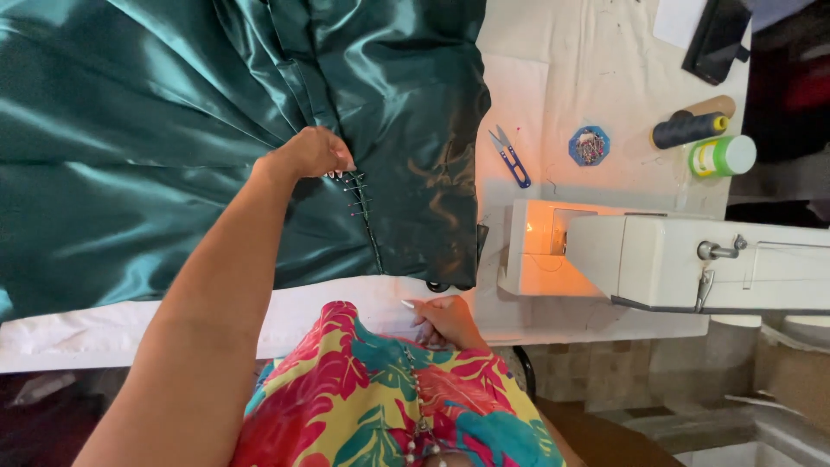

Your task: Folding green satin fabric to create pleats and securing them with straight pins on a sewing table.

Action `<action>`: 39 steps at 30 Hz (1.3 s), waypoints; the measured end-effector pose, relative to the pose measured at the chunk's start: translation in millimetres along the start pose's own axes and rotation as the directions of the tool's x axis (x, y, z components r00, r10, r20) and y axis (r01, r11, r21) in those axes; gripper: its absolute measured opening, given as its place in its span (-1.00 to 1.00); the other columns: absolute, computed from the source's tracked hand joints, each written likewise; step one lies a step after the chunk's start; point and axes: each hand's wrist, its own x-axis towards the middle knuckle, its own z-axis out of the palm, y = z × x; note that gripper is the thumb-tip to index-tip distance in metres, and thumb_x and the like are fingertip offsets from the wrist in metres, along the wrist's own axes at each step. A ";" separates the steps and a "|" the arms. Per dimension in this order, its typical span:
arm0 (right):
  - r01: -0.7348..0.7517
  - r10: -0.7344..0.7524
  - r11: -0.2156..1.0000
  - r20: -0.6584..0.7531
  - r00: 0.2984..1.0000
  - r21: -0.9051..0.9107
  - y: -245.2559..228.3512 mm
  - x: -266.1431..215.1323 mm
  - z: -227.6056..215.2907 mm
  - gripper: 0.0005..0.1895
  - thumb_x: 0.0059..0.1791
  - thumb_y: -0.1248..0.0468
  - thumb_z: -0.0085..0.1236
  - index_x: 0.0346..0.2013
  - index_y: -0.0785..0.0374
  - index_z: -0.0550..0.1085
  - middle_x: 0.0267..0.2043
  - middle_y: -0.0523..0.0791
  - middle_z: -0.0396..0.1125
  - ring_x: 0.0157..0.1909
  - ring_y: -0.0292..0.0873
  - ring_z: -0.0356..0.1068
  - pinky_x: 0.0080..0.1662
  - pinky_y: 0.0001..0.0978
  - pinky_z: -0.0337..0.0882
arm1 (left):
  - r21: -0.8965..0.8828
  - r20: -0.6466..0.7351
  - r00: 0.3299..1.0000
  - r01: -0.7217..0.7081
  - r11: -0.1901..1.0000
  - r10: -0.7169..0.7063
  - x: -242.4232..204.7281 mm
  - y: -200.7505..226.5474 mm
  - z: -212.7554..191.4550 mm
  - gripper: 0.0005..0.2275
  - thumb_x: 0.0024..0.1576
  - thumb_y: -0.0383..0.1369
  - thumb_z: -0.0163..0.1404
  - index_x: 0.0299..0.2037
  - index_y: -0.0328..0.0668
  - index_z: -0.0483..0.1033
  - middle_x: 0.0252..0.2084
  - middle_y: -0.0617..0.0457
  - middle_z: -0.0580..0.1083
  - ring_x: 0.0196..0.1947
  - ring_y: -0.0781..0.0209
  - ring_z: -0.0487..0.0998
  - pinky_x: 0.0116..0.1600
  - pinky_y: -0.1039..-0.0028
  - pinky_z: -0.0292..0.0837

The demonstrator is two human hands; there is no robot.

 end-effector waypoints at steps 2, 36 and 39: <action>-0.003 0.003 1.000 -0.005 1.000 -0.022 1.5 0.1 1.9 -0.73 -0.11 0.17 0.19 -0.48 0.36 0.59 -0.66 0.08 0.39 -0.71 -0.12 0.36 -0.65 -0.42 0.37 | -0.004 -0.004 1.000 0.011 1.000 -0.011 -6.7 1.8 -2.8 -0.86 0.02 -0.19 0.11 -0.28 0.18 0.69 -0.26 0.03 0.62 -0.11 -0.05 0.61 0.07 0.24 0.49; -0.170 -0.112 0.832 -0.459 0.881 -0.528 -35.6 -45.2 -21.7 -0.38 -0.19 -0.19 0.22 -0.15 0.25 0.35 -0.22 0.00 0.35 -0.06 0.05 0.48 -0.04 -0.08 0.46 | 0.069 -0.030 0.998 -0.060 0.996 0.063 14.5 -18.2 11.2 -0.87 0.00 -0.15 0.12 -0.35 0.16 0.70 -0.28 0.04 0.63 -0.10 -0.06 0.62 0.05 0.23 0.52; -0.279 0.029 0.759 -0.397 0.917 -0.588 -5.5 -38.2 -30.4 -0.20 -0.22 -0.33 0.17 -0.04 0.27 0.39 -0.03 0.06 0.42 0.12 0.10 0.43 0.12 -0.06 0.42 | 0.052 -0.055 0.997 -0.059 0.997 0.062 11.9 -17.3 12.8 -0.86 -0.01 -0.16 0.13 -0.34 0.15 0.69 -0.23 0.02 0.63 -0.07 -0.09 0.60 0.06 0.21 0.52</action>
